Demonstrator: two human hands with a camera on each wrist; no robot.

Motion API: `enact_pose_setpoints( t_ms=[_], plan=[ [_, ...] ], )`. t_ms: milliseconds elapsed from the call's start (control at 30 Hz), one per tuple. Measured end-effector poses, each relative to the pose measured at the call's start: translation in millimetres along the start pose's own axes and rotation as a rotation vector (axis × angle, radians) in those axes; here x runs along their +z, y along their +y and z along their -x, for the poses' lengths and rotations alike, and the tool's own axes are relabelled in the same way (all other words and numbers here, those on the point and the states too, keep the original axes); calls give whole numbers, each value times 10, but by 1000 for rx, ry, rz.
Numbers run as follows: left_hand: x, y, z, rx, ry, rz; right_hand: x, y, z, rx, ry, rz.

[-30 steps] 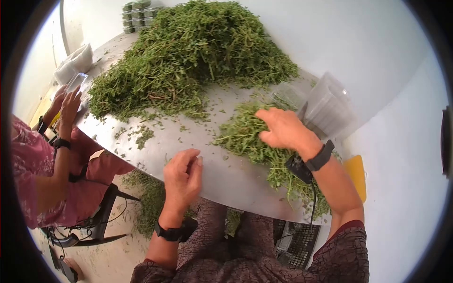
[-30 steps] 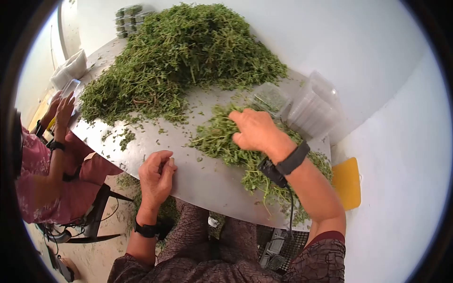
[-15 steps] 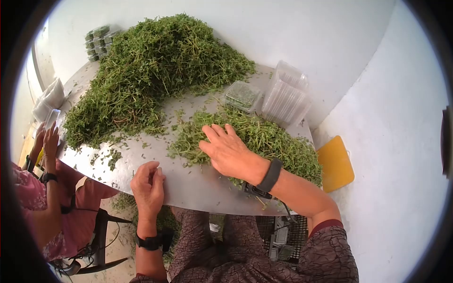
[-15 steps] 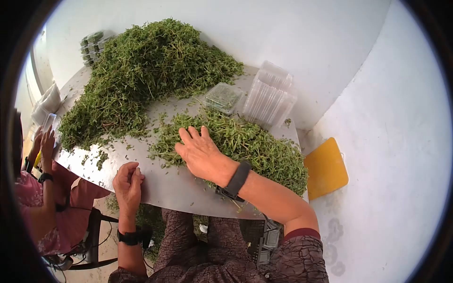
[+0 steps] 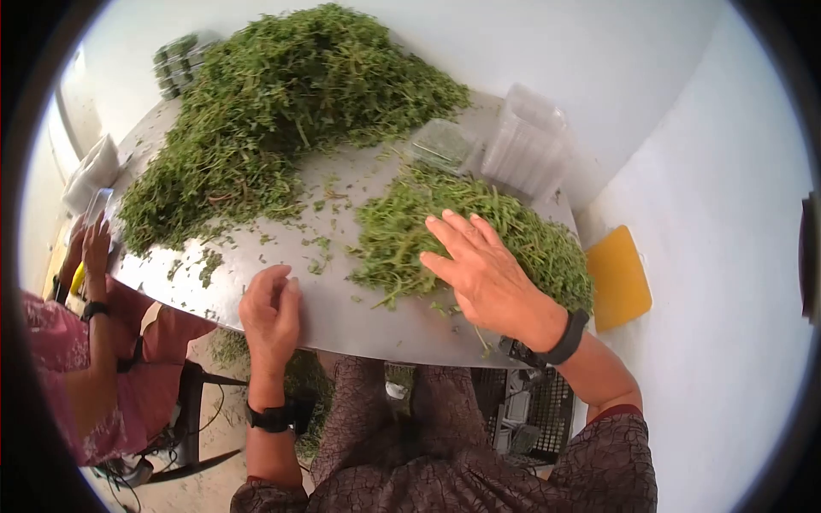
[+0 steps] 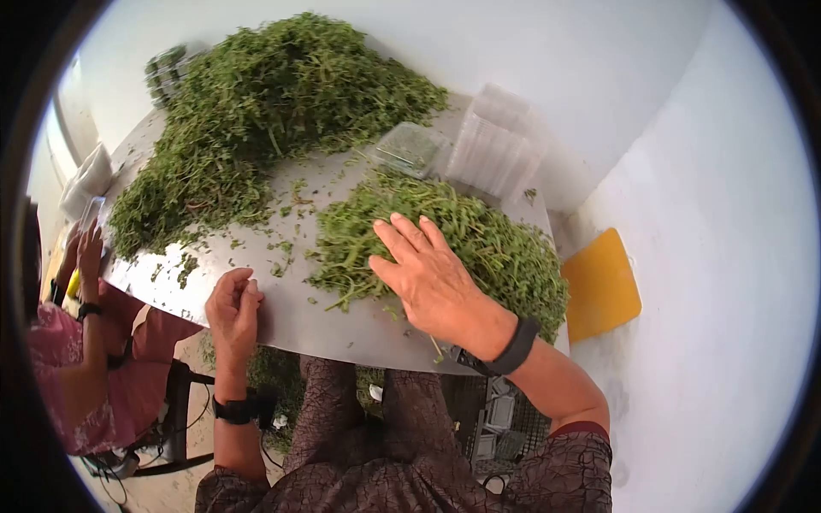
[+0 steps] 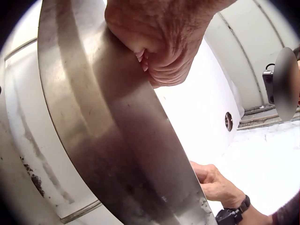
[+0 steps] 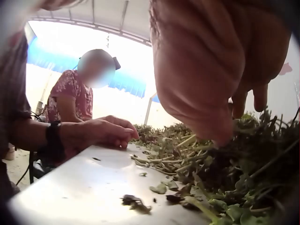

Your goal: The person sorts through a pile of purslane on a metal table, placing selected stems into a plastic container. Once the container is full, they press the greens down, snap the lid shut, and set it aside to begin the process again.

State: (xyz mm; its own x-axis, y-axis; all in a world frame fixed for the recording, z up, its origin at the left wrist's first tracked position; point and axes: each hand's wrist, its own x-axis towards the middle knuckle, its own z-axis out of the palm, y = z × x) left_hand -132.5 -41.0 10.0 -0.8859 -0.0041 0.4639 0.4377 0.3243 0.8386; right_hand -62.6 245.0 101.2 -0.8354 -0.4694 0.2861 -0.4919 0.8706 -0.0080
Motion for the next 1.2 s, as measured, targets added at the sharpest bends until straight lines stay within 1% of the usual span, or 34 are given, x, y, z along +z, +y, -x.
enact_pose_setpoints(
  t_ms=[67, 100, 167, 200, 233, 300, 333, 367, 400, 467, 500, 567, 633, 667, 733, 767, 800, 833, 867, 933, 1000, 1067, 1100, 1167, 1200],
  plan=[
    [5, -48, -8, 10, -18, 47, -153, -144, 193, 80, 80, 52],
    [-8, -20, -21, -21, -65, 97, -216, -196, 319, 135, 121, 64],
    [-57, -32, -55, -62, -161, 201, -280, -284, 596, 286, 155, 109],
    [-56, -5, -68, -100, -169, 251, -305, -298, 730, 365, 169, 123],
    [-68, 41, -91, -119, -201, 250, -307, -276, 868, 382, 168, 125],
    [-49, 91, -124, -146, -253, 245, -255, -209, 1172, 593, 182, 96],
    [-1, 107, -148, -64, -267, 173, -241, -185, 1309, 615, 177, 96],
    [56, 128, -161, 21, -278, 103, -233, -152, 1435, 725, 180, 79],
    [119, 162, -147, 23, -293, 109, -222, -114, 1554, 832, 185, 63],
    [230, 241, -106, 59, -307, 16, -173, -78, 1746, 851, 208, 72],
    [254, 262, -111, 61, -349, -17, -153, -80, 1807, 892, 237, 75],
    [354, 299, -93, 68, -346, 4, -137, -95, 1885, 942, 264, 76],
    [427, 341, -65, 68, -347, 20, -117, -117, 1911, 989, 322, -24],
    [447, 370, -49, 74, -359, 22, -112, -105, 1953, 1004, 315, -30],
    [512, 374, -15, 72, -407, 24, -101, -64, 2067, 927, 380, -5],
    [526, 327, -8, 102, -360, -10, -99, -48, 2145, 959, 362, -12],
    [533, 272, 7, 132, -316, -46, -89, -32, 2236, 967, 412, 19],
    [520, 253, -8, 137, -324, -33, -65, -44, 2341, 975, 462, 53],
    [509, 187, -28, 123, -333, -14, -26, -74, 2459, 1009, 444, 46],
    [496, 130, -45, 84, -340, -19, 86, -123, 2679, 1095, 471, 33],
    [507, 135, -45, 86, -349, -27, 192, -238, 2858, 1146, 474, 29],
    [503, 189, -32, 122, -351, -159, 272, -383, 3041, 1341, 406, -163],
    [511, 211, -26, 143, -346, -177, 303, -450, 3107, 1344, 408, -164],
    [503, 199, -15, 171, -345, -201, 319, -492, 3184, 1477, 409, -310],
    [507, 187, -14, 196, -344, -224, 315, -480, 3208, 1460, 425, -298]
  ],
)
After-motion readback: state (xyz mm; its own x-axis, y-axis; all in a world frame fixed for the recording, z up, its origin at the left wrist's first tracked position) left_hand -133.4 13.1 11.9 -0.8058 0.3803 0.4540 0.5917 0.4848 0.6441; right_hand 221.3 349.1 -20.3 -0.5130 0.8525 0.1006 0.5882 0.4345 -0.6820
